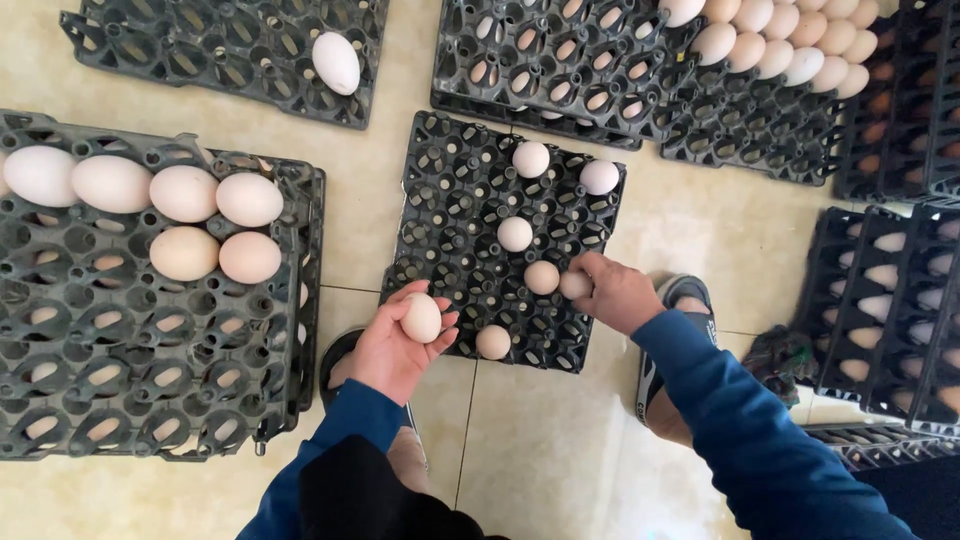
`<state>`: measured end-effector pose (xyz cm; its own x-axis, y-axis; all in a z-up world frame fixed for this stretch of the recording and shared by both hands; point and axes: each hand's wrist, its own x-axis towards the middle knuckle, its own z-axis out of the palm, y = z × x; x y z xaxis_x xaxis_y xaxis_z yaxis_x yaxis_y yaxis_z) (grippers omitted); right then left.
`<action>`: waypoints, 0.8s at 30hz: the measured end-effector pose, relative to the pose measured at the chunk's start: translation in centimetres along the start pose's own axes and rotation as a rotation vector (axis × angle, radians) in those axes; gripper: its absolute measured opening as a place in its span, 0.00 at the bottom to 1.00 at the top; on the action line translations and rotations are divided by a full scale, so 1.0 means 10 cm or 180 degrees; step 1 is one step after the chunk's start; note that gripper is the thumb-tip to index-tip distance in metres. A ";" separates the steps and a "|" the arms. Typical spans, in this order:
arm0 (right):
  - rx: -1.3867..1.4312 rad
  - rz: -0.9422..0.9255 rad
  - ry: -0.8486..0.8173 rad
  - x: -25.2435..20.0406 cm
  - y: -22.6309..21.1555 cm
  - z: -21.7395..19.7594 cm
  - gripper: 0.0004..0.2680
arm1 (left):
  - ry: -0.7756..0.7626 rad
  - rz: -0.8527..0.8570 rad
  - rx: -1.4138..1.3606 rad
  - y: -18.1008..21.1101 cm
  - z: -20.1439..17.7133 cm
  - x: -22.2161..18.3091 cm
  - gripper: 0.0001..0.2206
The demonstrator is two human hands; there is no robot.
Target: Placing individual eggs into plastic egg trays on the floor.
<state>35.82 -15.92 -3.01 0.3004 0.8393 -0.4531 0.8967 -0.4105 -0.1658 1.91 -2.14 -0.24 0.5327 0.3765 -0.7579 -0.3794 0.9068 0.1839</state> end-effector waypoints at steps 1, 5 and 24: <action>0.0016 0.0004 0.0006 0.01 0.05 0.00 0.18 | 0.0003 0.0001 0.0017 -0.01 0.00 0.00 0.15; 0.2217 0.0665 -0.0339 -0.03 0.24 -0.11 0.20 | 0.0150 0.0024 0.0352 -0.11 0.00 0.02 0.12; 0.4690 0.0920 0.0704 -0.02 -0.02 -0.53 0.18 | 0.0424 0.0157 0.0985 -0.11 0.15 -0.07 0.08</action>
<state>37.28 -14.11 1.77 0.5651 0.6501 -0.5080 -0.2750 -0.4321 -0.8589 3.06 -3.15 1.02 0.4082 0.4118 -0.8148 -0.1437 0.9103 0.3881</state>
